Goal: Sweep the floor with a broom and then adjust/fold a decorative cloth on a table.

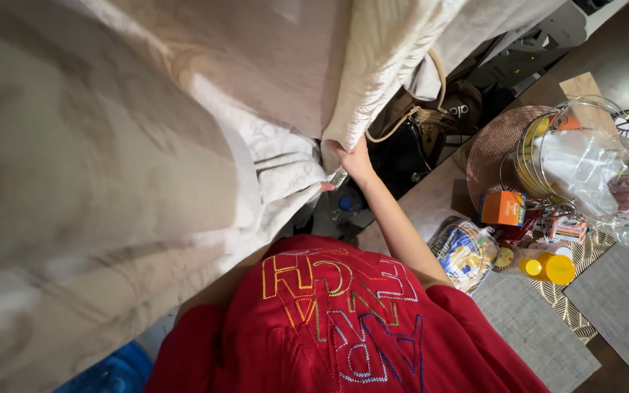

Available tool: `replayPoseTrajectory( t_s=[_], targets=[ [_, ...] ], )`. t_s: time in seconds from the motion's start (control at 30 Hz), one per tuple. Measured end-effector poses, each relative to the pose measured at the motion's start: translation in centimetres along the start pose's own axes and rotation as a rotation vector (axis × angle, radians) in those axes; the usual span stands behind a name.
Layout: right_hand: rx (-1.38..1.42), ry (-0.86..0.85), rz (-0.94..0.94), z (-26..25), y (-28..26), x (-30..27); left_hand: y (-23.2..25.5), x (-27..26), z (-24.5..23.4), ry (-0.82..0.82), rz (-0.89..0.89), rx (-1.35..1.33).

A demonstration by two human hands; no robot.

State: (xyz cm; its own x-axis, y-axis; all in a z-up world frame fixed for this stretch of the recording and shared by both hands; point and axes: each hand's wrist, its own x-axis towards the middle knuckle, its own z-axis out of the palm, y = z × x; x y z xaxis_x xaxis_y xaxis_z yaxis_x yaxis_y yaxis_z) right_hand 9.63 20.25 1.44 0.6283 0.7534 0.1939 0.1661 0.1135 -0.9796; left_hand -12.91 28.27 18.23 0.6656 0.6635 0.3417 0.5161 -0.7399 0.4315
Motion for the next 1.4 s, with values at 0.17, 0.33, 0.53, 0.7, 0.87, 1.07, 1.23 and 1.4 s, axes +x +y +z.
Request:
replayPoseTrajectory(
  t_s=[0.17,0.33,0.53,0.7,0.87,1.07,1.23,1.4],
  targets=[
    [0.005,-0.107,0.016,-0.1,-5.5,-1.6,0.1,-0.5,6.5,-0.033,0.014,-0.097],
    [-0.181,-0.187,-0.104,0.5,-9.8,-3.2,0.0,-0.6,11.7,-0.083,0.039,-0.191],
    [-0.417,-0.044,-0.156,-0.5,-12.5,-4.4,-2.4,-1.7,17.6,-0.143,0.038,-0.297],
    [-0.334,0.096,-0.168,-1.9,-12.2,-4.4,-5.7,-3.1,22.8,-0.081,-0.029,-0.412],
    [-0.307,0.160,-0.256,-1.3,-13.1,-3.3,-7.0,-4.2,22.2,-0.014,-0.064,-0.452],
    [-0.246,0.033,-0.337,-0.4,-11.4,-3.6,-9.4,-7.0,21.1,-0.105,-0.244,-0.801],
    [-0.164,-0.004,-0.116,-1.2,-3.6,-3.6,-8.5,-6.4,19.2,-0.065,-0.367,-0.797],
    [0.054,0.613,-0.062,-5.0,-4.1,-0.2,-9.0,-6.7,19.9,0.117,-0.549,-0.939]
  ],
)
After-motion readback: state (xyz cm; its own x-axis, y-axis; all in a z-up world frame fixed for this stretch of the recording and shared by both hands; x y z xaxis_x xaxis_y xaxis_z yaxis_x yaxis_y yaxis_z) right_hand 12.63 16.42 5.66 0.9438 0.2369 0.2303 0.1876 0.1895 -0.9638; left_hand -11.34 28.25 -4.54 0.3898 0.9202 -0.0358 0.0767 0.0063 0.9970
